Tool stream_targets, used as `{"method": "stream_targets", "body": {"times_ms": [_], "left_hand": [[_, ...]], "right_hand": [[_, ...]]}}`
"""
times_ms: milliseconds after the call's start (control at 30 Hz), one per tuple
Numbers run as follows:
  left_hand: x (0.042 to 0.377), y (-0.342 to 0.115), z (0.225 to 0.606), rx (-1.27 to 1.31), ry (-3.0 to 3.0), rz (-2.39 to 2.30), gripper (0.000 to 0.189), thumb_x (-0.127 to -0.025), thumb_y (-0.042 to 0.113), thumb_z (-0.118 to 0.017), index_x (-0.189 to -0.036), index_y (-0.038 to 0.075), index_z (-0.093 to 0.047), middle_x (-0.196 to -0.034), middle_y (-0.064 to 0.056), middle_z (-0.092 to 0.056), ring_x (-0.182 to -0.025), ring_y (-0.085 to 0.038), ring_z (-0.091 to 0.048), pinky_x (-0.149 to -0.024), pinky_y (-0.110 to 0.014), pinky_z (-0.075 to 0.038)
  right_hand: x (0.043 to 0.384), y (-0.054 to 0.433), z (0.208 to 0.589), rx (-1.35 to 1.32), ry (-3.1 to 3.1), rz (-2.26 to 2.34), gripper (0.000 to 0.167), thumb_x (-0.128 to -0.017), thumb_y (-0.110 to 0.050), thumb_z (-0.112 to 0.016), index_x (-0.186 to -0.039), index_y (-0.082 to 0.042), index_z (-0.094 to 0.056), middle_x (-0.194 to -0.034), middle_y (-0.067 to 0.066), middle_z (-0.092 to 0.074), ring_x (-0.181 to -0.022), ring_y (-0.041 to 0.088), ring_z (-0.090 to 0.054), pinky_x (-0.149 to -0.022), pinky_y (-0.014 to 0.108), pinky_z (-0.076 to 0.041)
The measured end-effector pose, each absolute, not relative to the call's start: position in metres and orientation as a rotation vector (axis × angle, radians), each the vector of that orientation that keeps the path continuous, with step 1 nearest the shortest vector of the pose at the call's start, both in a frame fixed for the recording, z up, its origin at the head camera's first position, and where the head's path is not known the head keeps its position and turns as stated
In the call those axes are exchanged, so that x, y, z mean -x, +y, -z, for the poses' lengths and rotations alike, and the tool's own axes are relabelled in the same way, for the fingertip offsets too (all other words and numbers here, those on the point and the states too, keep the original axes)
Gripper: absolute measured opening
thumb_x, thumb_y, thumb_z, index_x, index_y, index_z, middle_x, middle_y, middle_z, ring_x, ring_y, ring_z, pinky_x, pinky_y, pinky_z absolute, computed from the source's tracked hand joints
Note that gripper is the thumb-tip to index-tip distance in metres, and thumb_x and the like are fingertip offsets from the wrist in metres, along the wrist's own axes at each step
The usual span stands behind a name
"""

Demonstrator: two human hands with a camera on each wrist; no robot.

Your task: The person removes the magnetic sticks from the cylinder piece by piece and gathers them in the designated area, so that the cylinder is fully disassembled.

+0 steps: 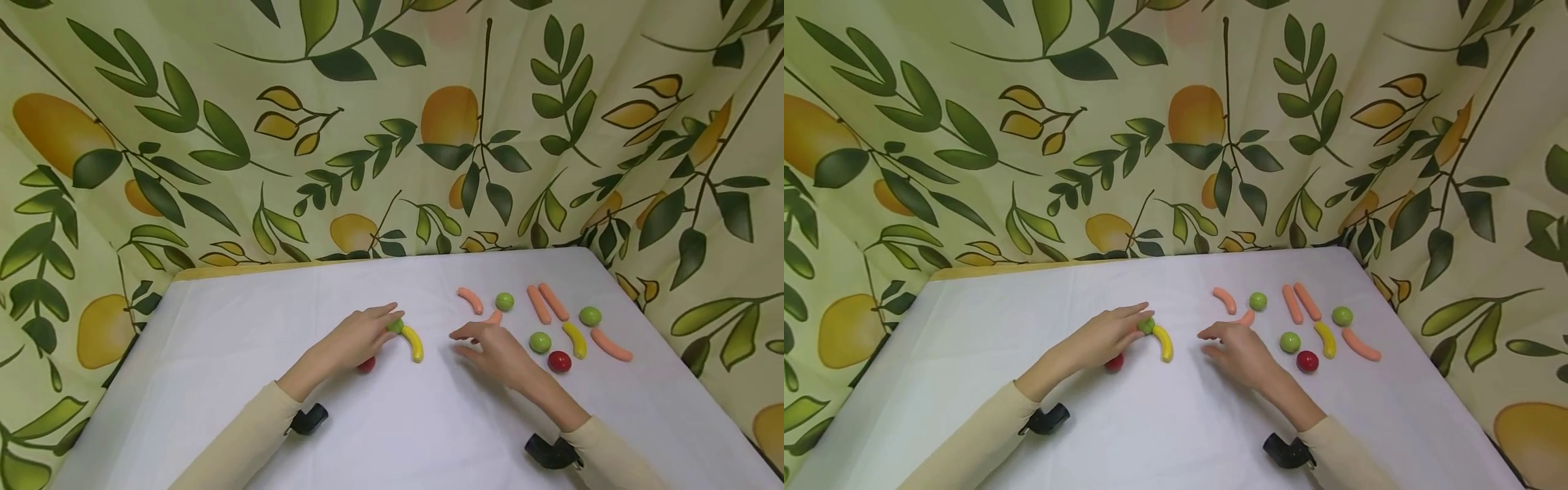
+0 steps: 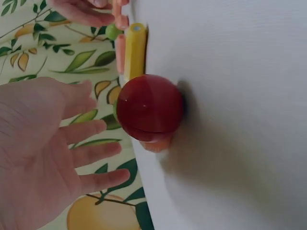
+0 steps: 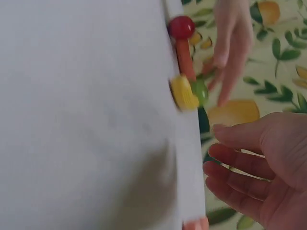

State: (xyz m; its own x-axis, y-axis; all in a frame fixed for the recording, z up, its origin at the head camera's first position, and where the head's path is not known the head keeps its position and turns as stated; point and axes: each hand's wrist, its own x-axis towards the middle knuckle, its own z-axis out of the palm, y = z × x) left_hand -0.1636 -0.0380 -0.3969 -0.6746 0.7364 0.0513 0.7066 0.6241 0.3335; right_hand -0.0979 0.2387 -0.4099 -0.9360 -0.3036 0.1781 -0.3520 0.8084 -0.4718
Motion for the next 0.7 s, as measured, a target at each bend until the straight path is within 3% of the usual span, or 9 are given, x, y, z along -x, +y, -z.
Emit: {"method": "stream_targets", "body": {"times_ms": [233, 700], "left_hand": [[0.176, -0.026, 0.397, -1.216, 2.691, -0.344, 0.036, -0.098, 0.010, -0.059, -0.134, 0.011, -0.060, -0.146, -0.006, -0.050, -0.132, -0.024, -0.049, -0.103, -0.051, -0.042], [0.188, -0.043, 0.406, -1.094, 2.770, -0.557, 0.026, -0.093, 0.009, -0.066, -0.120, 0.007, -0.068, -0.116, -0.004, -0.067, -0.110, -0.023, -0.063, -0.097, -0.040, -0.049]], "right_hand": [[0.103, 0.191, 0.414, -0.759, -2.838, -0.862, 0.019, -0.084, -0.008, -0.076, -0.103, -0.008, -0.075, -0.097, -0.001, -0.073, -0.086, 0.012, -0.067, -0.074, 0.028, -0.056], [0.101, 0.153, 0.430, -0.917, -2.843, -0.911, 0.021, -0.085, -0.010, -0.076, -0.106, -0.006, -0.074, -0.096, -0.001, -0.073, -0.084, 0.007, -0.063, -0.076, 0.025, -0.053]]}}
